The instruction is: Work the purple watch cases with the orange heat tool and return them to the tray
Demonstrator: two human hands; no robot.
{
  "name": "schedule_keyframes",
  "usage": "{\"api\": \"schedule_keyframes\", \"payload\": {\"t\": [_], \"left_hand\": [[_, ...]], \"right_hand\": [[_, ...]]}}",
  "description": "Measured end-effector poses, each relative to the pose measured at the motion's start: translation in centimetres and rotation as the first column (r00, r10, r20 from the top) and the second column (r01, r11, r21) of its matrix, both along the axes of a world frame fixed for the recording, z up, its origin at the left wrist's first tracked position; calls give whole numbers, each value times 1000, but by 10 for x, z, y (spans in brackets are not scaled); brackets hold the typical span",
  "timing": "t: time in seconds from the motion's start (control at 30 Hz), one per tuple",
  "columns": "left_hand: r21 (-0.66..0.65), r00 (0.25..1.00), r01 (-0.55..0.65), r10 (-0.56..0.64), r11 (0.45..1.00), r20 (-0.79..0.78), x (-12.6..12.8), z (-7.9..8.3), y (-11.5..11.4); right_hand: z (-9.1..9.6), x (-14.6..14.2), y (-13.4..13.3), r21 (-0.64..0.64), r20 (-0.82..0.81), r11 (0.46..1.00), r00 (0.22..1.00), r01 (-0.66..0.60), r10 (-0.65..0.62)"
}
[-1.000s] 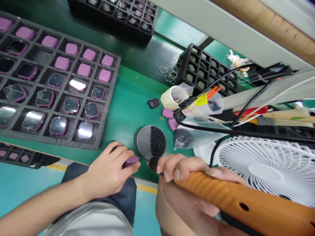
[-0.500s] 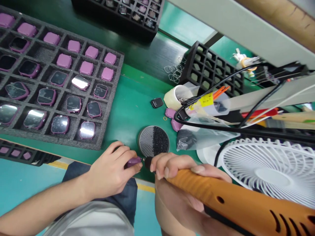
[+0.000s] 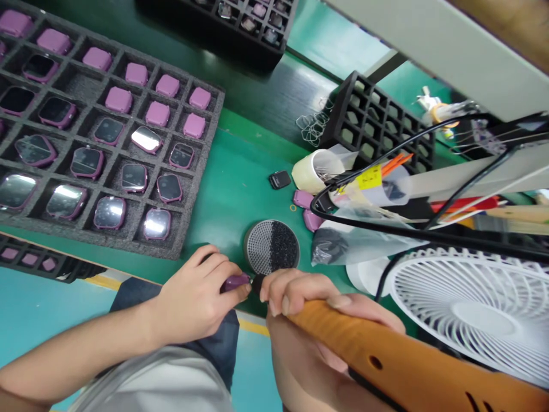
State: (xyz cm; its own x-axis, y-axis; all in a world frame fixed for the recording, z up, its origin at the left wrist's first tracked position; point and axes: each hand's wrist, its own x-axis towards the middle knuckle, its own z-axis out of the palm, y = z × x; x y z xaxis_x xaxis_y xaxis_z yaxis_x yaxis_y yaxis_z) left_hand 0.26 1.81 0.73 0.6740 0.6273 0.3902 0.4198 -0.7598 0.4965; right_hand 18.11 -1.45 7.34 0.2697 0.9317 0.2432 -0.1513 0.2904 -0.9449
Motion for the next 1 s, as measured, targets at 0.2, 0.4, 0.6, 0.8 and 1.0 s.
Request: {"api": "schedule_keyframes", "payload": {"t": [0.2,0.4,0.6,0.8,1.0], "left_hand": [[-5,1000,2,-2,1000,2,-1,-2,-1],[2,1000,-18,18,1000,-14,-1,1,0],[-45,995,67,-70,997,-73,-2,4,1],[-19,996,-11,9,1000,-86,0,2,-1],[-105,992,76,-86,992,-90,-3,9,2]], "right_hand": [[1,-3,3,-13,5,999,999,-35,35],[-3,11,16,107,-44,993,998,58,-54],[-11,25,28,172,-32,973,988,151,-148],[-18,19,31,170,-94,970,983,174,-160],[-18,21,29,125,-101,981,986,147,-135]]}}
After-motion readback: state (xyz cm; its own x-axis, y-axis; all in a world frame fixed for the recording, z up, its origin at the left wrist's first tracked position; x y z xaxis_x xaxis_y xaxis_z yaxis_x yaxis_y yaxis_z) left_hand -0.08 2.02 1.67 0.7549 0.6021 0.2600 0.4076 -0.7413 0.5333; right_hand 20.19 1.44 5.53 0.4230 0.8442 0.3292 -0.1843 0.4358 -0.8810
